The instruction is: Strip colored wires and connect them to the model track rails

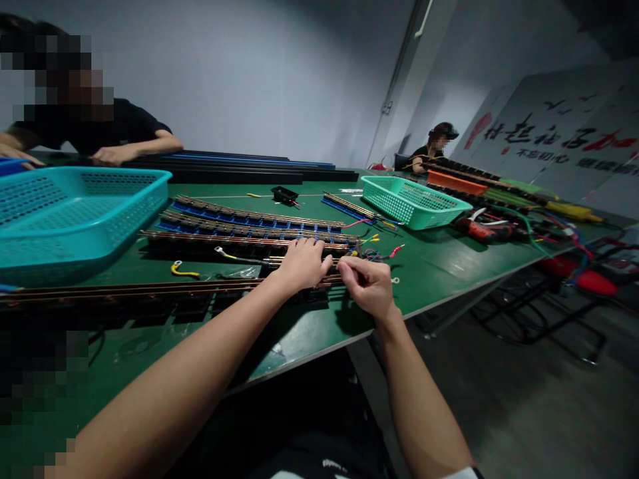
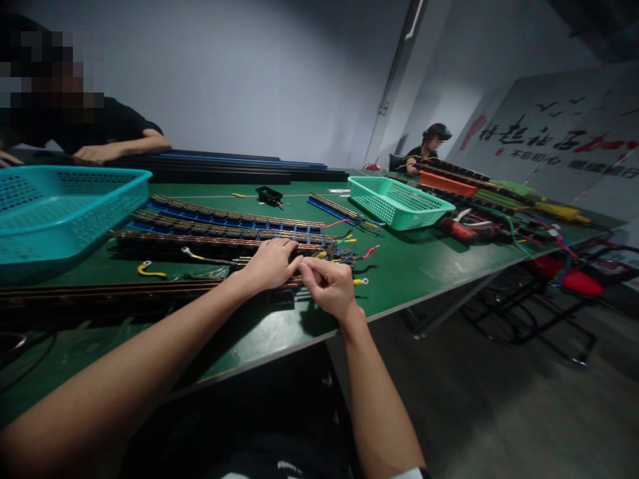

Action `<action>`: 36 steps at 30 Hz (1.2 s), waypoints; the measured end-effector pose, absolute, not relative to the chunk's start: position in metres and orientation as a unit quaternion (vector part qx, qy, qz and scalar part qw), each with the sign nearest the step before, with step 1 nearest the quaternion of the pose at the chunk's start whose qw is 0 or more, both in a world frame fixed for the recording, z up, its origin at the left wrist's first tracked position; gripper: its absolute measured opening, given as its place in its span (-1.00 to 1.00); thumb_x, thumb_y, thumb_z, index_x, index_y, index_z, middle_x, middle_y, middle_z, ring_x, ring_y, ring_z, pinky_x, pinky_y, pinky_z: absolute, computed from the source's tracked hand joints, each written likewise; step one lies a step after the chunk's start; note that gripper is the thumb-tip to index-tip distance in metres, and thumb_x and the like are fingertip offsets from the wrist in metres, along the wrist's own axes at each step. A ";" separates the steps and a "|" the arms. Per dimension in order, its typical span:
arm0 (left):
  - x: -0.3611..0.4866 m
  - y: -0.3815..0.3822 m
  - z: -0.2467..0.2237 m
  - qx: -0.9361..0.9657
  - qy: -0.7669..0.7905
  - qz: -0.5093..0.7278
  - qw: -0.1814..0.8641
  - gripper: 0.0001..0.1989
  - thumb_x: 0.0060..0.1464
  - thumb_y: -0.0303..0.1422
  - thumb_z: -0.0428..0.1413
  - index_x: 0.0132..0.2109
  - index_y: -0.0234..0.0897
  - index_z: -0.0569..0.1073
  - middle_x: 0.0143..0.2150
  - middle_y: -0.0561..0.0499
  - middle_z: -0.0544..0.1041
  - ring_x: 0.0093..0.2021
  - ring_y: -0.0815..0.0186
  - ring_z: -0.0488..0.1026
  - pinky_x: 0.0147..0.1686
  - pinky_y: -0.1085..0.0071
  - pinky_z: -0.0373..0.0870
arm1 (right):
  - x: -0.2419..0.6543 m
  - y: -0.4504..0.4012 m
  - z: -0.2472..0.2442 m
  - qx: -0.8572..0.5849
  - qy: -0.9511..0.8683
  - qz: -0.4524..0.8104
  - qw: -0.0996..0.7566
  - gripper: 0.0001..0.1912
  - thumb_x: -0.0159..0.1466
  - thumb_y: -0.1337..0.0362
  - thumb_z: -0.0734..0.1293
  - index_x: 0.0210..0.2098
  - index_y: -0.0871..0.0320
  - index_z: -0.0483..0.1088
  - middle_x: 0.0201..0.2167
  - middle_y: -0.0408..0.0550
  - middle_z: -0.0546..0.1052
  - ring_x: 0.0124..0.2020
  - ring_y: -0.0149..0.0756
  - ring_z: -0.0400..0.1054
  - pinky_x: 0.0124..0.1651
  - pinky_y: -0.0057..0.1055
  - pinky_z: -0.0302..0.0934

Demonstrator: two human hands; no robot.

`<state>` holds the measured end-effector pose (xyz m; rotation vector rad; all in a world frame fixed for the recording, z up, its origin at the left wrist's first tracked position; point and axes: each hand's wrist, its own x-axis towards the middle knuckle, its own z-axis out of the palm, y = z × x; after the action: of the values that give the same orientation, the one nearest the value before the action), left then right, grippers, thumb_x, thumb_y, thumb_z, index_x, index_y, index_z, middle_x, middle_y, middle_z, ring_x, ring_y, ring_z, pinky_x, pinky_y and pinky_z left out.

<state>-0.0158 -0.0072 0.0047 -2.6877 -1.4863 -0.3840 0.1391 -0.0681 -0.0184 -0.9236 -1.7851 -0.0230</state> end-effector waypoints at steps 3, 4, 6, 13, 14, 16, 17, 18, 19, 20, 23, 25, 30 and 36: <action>-0.016 -0.008 0.005 -0.869 -0.479 -0.123 0.026 -0.57 0.37 -0.18 -0.11 0.13 -0.40 0.43 0.15 -0.27 0.49 0.20 -0.01 0.38 0.20 0.10 0.26 | 0.138 -0.067 -0.019 -0.378 -0.764 -0.019 0.522 -0.75 0.35 0.30 0.28 -0.38 0.20 0.57 -0.68 -0.24 0.29 -0.67 -0.54 0.07 -0.57 -0.54 -0.01; -0.016 -0.008 0.005 -0.869 -0.479 -0.123 0.026 -0.57 0.37 -0.19 -0.11 0.13 -0.40 0.43 0.15 -0.27 0.49 0.20 -0.02 0.39 0.19 0.09 0.26 | 0.138 -0.067 -0.019 -0.372 -0.772 -0.021 0.515 -0.75 0.34 0.31 0.29 -0.38 0.20 0.57 -0.69 -0.25 0.29 -0.67 -0.54 0.07 -0.57 -0.54 -0.01; -0.016 -0.008 0.005 -0.869 -0.479 -0.121 0.027 -0.58 0.37 -0.20 -0.11 0.12 -0.41 0.43 0.14 -0.28 0.49 0.19 -0.02 0.39 0.19 0.08 0.27 | 0.138 -0.067 -0.020 -0.361 -0.788 -0.021 0.499 -0.77 0.34 0.32 0.30 -0.35 0.20 0.59 -0.69 -0.25 0.29 -0.68 -0.55 0.08 -0.57 -0.54 -0.01; -0.016 -0.007 0.005 -0.869 -0.480 -0.118 0.026 -0.58 0.37 -0.19 -0.12 0.12 -0.40 0.42 0.14 -0.27 0.50 0.19 -0.01 0.39 0.19 0.09 0.26 | 0.137 -0.068 -0.024 -0.376 -0.790 -0.013 0.485 -0.83 0.33 0.29 0.32 -0.28 0.16 0.56 -0.67 -0.27 0.30 -0.67 -0.54 0.11 -0.54 -0.56 0.02; -0.016 -0.007 0.005 -0.869 -0.480 -0.118 0.026 -0.58 0.37 -0.19 -0.12 0.12 -0.40 0.42 0.14 -0.27 0.50 0.19 -0.01 0.39 0.19 0.09 0.27 | 0.137 -0.068 -0.024 -0.378 -0.789 -0.008 0.484 -0.84 0.33 0.28 0.32 -0.28 0.16 0.55 -0.66 -0.27 0.30 -0.67 -0.54 0.11 -0.54 -0.56 0.03; -0.016 -0.007 0.005 -0.869 -0.479 -0.120 0.025 -0.58 0.37 -0.18 -0.12 0.12 -0.39 0.43 0.15 -0.27 0.50 0.19 0.00 0.39 0.19 0.09 0.27 | 0.136 -0.069 -0.024 -0.385 -0.777 0.000 0.498 -0.86 0.32 0.28 0.33 -0.30 0.15 0.53 -0.66 -0.28 0.29 -0.67 -0.54 0.09 -0.54 -0.55 0.01; -0.016 -0.007 0.005 -0.869 -0.479 -0.121 0.025 -0.58 0.37 -0.18 -0.12 0.11 -0.38 0.43 0.15 -0.26 0.50 0.19 0.00 0.39 0.19 0.09 0.27 | 0.135 -0.069 -0.024 -0.391 -0.763 0.002 0.515 -0.86 0.32 0.28 0.33 -0.32 0.15 0.52 -0.66 -0.29 0.27 -0.67 -0.54 0.07 -0.55 -0.54 0.00; -0.016 -0.007 0.005 -0.869 -0.478 -0.123 0.026 -0.58 0.37 -0.17 -0.12 0.11 -0.37 0.43 0.15 -0.26 0.50 0.19 0.00 0.39 0.19 0.10 0.27 | 0.135 -0.070 -0.024 -0.399 -0.743 0.002 0.537 -0.86 0.32 0.27 0.33 -0.33 0.15 0.50 -0.66 -0.29 0.26 -0.66 -0.54 0.05 -0.55 -0.54 -0.01; -0.016 -0.007 0.005 -0.869 -0.477 -0.125 0.026 -0.57 0.36 -0.17 -0.12 0.11 -0.37 0.44 0.15 -0.26 0.50 0.19 0.00 0.39 0.18 0.10 0.27 | 0.134 -0.070 -0.024 -0.409 -0.717 0.003 0.564 -0.86 0.32 0.26 0.33 -0.34 0.15 0.49 -0.66 -0.30 0.25 -0.66 -0.54 0.05 -0.55 -0.53 -0.01; -0.016 -0.007 0.005 -0.869 -0.477 -0.128 0.027 -0.57 0.36 -0.17 -0.12 0.10 -0.36 0.44 0.14 -0.26 0.50 0.18 0.00 0.40 0.18 0.10 0.27 | 0.134 -0.070 -0.024 -0.420 -0.688 0.005 0.592 -0.84 0.32 0.24 0.33 -0.35 0.15 0.48 -0.65 -0.29 0.26 -0.65 -0.53 0.05 -0.54 -0.52 -0.01; -0.016 -0.007 0.004 -0.867 -0.479 -0.135 0.026 -0.57 0.35 -0.17 -0.12 0.09 -0.37 0.44 0.13 -0.27 0.51 0.17 -0.01 0.41 0.18 0.09 0.27 | 0.135 -0.068 -0.025 -0.445 -0.587 0.032 0.676 -0.77 0.34 0.14 0.31 -0.35 0.15 0.45 -0.58 -0.25 0.32 -0.61 -0.51 0.10 -0.52 -0.51 0.04; -0.016 -0.007 0.004 -0.867 -0.479 -0.135 0.026 -0.58 0.34 -0.17 -0.12 0.09 -0.36 0.45 0.12 -0.26 0.52 0.17 -0.01 0.41 0.18 0.08 0.27 | 0.137 -0.066 -0.025 -0.440 -0.528 0.054 0.725 -0.72 0.34 0.08 0.31 -0.36 0.15 0.42 -0.59 -0.26 0.30 -0.61 -0.51 0.10 -0.53 -0.51 0.05; -0.015 -0.006 0.003 -0.867 -0.479 -0.136 0.026 -0.58 0.34 -0.18 -0.12 0.10 -0.36 0.44 0.12 -0.27 0.52 0.16 -0.01 0.41 0.17 0.08 0.26 | 0.140 -0.061 -0.019 -0.372 -0.423 0.114 0.818 -0.69 0.32 0.02 0.34 -0.38 0.12 0.34 -0.71 -0.39 0.10 -0.70 -0.56 -0.06 -0.61 -0.54 -0.04; -0.016 -0.005 0.003 -0.868 -0.478 -0.133 0.025 -0.57 0.34 -0.18 -0.12 0.11 -0.37 0.44 0.12 -0.27 0.52 0.16 0.00 0.41 0.16 0.09 0.26 | 0.141 -0.061 -0.013 -0.336 -0.374 0.137 0.853 -0.66 0.27 0.01 0.38 -0.40 0.13 0.31 -0.71 -0.43 0.07 -0.71 -0.60 -0.12 -0.65 -0.58 -0.10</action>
<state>-0.0158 -0.0053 0.0025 -2.6825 -1.4787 -0.4124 0.1410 -0.0608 -0.0126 -0.7062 -0.7876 0.2890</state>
